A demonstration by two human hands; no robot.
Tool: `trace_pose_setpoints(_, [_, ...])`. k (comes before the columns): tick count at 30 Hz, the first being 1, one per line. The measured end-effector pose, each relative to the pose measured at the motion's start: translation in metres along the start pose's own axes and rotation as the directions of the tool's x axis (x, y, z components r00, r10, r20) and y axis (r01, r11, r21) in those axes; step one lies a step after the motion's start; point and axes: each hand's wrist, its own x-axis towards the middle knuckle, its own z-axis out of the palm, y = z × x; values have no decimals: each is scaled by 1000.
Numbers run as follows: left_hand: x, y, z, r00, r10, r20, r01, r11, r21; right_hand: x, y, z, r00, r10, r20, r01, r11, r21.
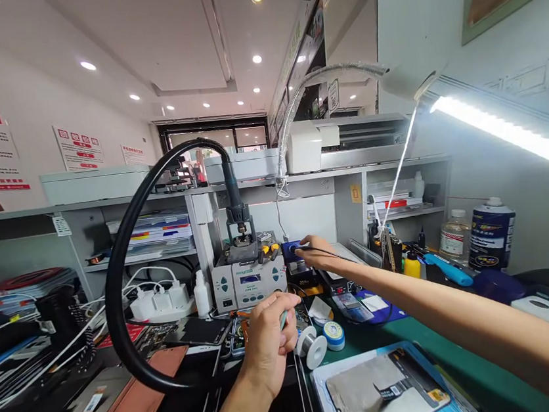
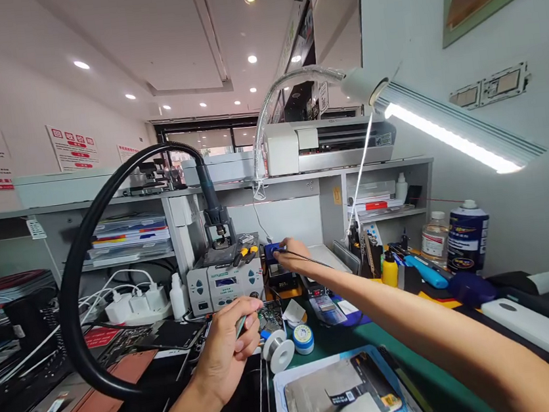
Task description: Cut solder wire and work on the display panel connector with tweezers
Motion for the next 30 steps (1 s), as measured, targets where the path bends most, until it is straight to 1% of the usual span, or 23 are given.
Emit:
trace_pose_setpoints(2, [-1, 0, 2, 1000, -6, -2, 6, 1000, 19, -13, 5, 3, 998, 19, 59, -21, 999, 44])
trace_pose_setpoints(5, [-2, -1, 4, 1000, -9, -4, 9, 997, 78, -37, 11, 3, 979, 5, 204, -30, 993, 117])
trace_pose_setpoints(8, [-3, -2, 6, 1000, -17, 8, 16, 986, 166, -69, 16, -8, 932, -68, 357, -4, 981, 196])
trace_pose_setpoints(10, [-6, -2, 7, 997, -59, 42, 48, 973, 225, -94, 18, -21, 899, -153, 411, 45, 965, 260])
trace_pose_setpoints(13, [-12, -1, 12, 977, -171, 126, 125, 943, 309, -129, 20, -38, 861, -280, 423, 138, 932, 337])
trace_pose_setpoints(15, [-16, 0, 17, 956, -237, 170, 164, 918, 361, -148, 22, -44, 840, -343, 420, 199, 916, 349])
trace_pose_setpoints(18, [-21, 2, 23, 936, -292, 195, 184, 882, 435, -166, 25, -47, 836, -403, 372, 297, 903, 311])
trace_pose_setpoints(22, [-24, 2, 26, 934, -301, 192, 155, 826, 542, -176, 29, -46, 834, -471, 287, 422, 880, 219])
trace_pose_setpoints(27, [-23, 1, 23, 947, -245, 207, 43, 736, 676, -179, 34, -42, 819, -503, 277, 482, 864, 146])
trace_pose_setpoints(30, [-24, 0, 22, 944, -246, 220, 12, 690, 724, -180, 39, -38, 805, -525, 276, 514, 850, 117])
